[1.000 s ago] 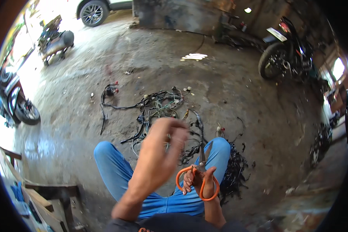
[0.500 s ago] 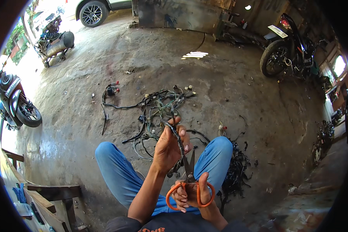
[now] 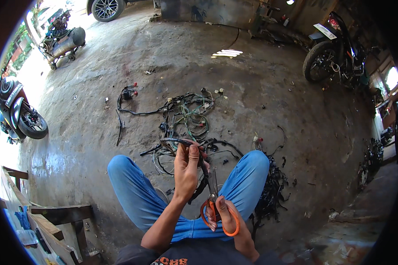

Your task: The recorder is sitting on the floor, cutting and stripping electrical wires on a motorcycle wiring harness using scissors.

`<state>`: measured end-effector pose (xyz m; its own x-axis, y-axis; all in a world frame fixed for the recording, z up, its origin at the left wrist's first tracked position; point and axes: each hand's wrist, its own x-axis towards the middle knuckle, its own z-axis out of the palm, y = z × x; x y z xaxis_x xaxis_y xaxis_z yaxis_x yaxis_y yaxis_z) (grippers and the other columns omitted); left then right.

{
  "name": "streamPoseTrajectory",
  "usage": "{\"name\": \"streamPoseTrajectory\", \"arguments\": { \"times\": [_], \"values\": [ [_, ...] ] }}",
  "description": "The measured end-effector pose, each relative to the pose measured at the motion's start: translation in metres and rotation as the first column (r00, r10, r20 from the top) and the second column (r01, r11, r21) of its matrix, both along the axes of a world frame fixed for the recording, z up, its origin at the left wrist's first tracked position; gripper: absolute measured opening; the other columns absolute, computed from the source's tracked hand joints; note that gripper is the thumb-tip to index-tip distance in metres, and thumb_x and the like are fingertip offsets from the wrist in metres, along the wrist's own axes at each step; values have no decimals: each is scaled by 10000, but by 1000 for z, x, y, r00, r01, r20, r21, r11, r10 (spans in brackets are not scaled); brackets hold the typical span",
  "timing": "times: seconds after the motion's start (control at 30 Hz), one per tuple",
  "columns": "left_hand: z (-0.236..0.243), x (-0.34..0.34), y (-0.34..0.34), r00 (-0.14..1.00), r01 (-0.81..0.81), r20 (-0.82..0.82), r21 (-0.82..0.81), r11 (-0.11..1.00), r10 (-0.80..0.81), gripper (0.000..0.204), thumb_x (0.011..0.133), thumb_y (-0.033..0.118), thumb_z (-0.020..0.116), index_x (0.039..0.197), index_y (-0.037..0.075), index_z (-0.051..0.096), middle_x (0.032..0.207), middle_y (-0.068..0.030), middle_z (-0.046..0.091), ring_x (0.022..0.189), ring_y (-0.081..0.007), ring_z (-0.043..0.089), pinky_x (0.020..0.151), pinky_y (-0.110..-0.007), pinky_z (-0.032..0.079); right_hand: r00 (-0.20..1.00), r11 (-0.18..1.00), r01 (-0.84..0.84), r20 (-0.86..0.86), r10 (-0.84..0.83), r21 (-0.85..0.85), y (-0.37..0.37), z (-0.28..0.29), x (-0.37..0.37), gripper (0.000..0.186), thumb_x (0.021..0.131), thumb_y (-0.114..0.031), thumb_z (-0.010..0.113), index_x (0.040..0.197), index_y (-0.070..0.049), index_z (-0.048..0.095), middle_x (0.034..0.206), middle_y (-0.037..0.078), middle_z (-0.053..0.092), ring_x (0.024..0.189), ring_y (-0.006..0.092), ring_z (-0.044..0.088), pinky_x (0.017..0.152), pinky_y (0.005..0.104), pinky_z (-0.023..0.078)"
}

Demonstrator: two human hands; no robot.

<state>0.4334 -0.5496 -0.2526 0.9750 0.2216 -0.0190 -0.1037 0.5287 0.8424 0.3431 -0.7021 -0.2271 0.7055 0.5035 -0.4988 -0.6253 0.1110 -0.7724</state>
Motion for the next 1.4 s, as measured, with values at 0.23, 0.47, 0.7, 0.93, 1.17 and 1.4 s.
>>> {"name": "streamPoseTrajectory", "arguments": {
  "times": [0.23, 0.47, 0.7, 0.93, 1.17, 1.4],
  "values": [
    [0, 0, 14, 995, 61, 49, 359, 931, -84, 262, 1071, 289, 480, 1115, 32, 507, 886, -61, 595, 676, -130, 604, 600, -263, 491, 989, 989, 16, -146, 6, 148, 2, -1, 0, 640, 999, -645, 402, 749, -58, 455, 596, 21, 421, 494, 113, 445, 475, 253, 391],
    [5, -7, 3, 985, 118, -152, 273, 955, -78, 335, 1094, 326, 421, 1032, 32, 568, 884, -16, 604, 724, -81, 577, 637, -237, 462, 980, 989, 104, 160, -120, 105, 17, -20, -8, 608, 1020, -581, 424, 742, -42, 468, 598, 23, 432, 501, 105, 440, 477, 250, 390],
    [-7, -27, 7, 963, 251, -198, 395, 884, -185, 410, 1098, 391, 376, 990, 44, 564, 731, 29, 504, 622, -44, 421, 548, -229, 365, 977, 991, 83, 186, -101, 102, 16, -23, 3, 643, 1015, -615, 384, 756, -32, 468, 614, 38, 459, 498, 121, 459, 476, 260, 400],
    [-2, -30, 12, 955, 297, -195, 585, 755, -226, 410, 1095, 411, 357, 1096, 20, 477, 642, -24, 486, 530, -108, 462, 494, -299, 404, 982, 944, 180, -104, -157, 276, 20, -34, -9, 699, 965, -704, 384, 775, -36, 467, 632, 50, 462, 466, 131, 450, 432, 271, 388],
    [-2, -29, 8, 948, 288, -94, 657, 697, -303, 363, 1101, 372, 353, 1061, 24, 446, 634, -63, 481, 549, -132, 480, 512, -333, 406, 967, 943, 230, -167, -193, 242, 24, -23, -12, 782, 894, -831, 279, 748, -80, 442, 630, 33, 441, 401, 124, 398, 393, 284, 398],
    [-10, -40, -3, 846, 411, -93, 741, 531, -525, 221, 1076, 235, 438, 1000, 28, 449, 744, -158, 514, 620, -309, 490, 613, -407, 438, 844, 857, 513, -210, -494, 48, 15, -13, -11, 677, 940, -752, 379, 682, -128, 424, 540, -18, 374, 368, 108, 374, 345, 266, 333]
  ]
}}
